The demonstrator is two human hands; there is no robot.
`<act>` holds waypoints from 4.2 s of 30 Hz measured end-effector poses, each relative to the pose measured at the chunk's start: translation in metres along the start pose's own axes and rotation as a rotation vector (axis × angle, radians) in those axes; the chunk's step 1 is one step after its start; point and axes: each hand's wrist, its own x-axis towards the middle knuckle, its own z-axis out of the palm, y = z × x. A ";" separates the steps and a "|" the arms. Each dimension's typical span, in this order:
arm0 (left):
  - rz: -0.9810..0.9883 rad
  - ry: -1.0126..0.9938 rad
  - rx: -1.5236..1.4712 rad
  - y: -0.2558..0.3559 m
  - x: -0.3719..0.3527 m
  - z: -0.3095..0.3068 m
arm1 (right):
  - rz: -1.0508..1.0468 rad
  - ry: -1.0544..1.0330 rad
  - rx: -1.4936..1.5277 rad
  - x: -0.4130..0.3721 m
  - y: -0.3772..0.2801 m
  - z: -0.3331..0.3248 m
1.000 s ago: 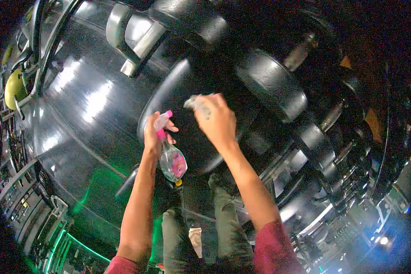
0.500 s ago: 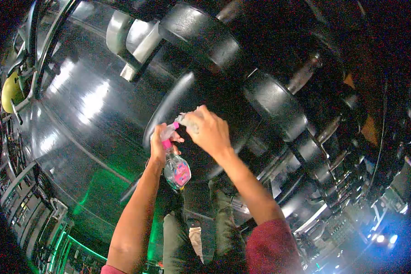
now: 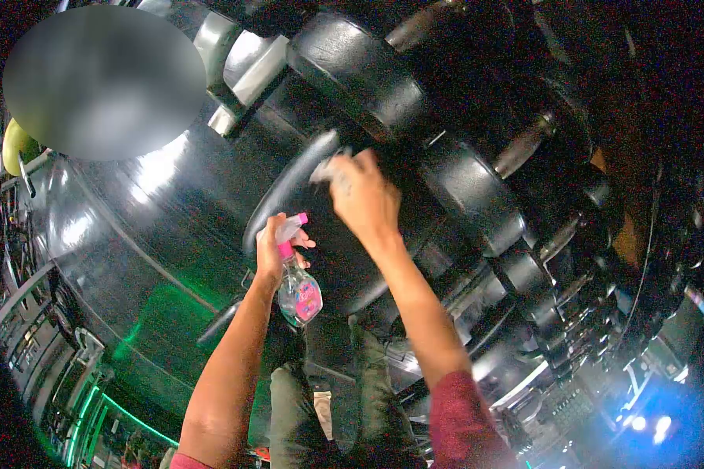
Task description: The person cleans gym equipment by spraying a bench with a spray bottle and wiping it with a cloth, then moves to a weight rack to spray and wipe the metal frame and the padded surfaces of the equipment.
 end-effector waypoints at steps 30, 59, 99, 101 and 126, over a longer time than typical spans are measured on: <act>0.013 -0.005 -0.063 -0.001 -0.001 0.001 | -0.286 -0.316 -0.319 0.078 -0.051 0.031; 0.137 0.136 -0.119 -0.005 -0.034 -0.056 | -0.133 0.055 -0.104 0.027 -0.040 0.038; 0.074 -0.043 -0.290 -0.021 -0.024 -0.088 | -0.070 0.263 -0.039 -0.056 -0.044 0.058; 0.083 -0.046 -0.303 -0.019 -0.025 -0.087 | -0.208 0.157 0.031 -0.076 -0.054 0.065; 0.118 -0.132 -0.002 -0.024 -0.023 -0.055 | 0.021 0.174 -0.057 -0.091 -0.010 0.032</act>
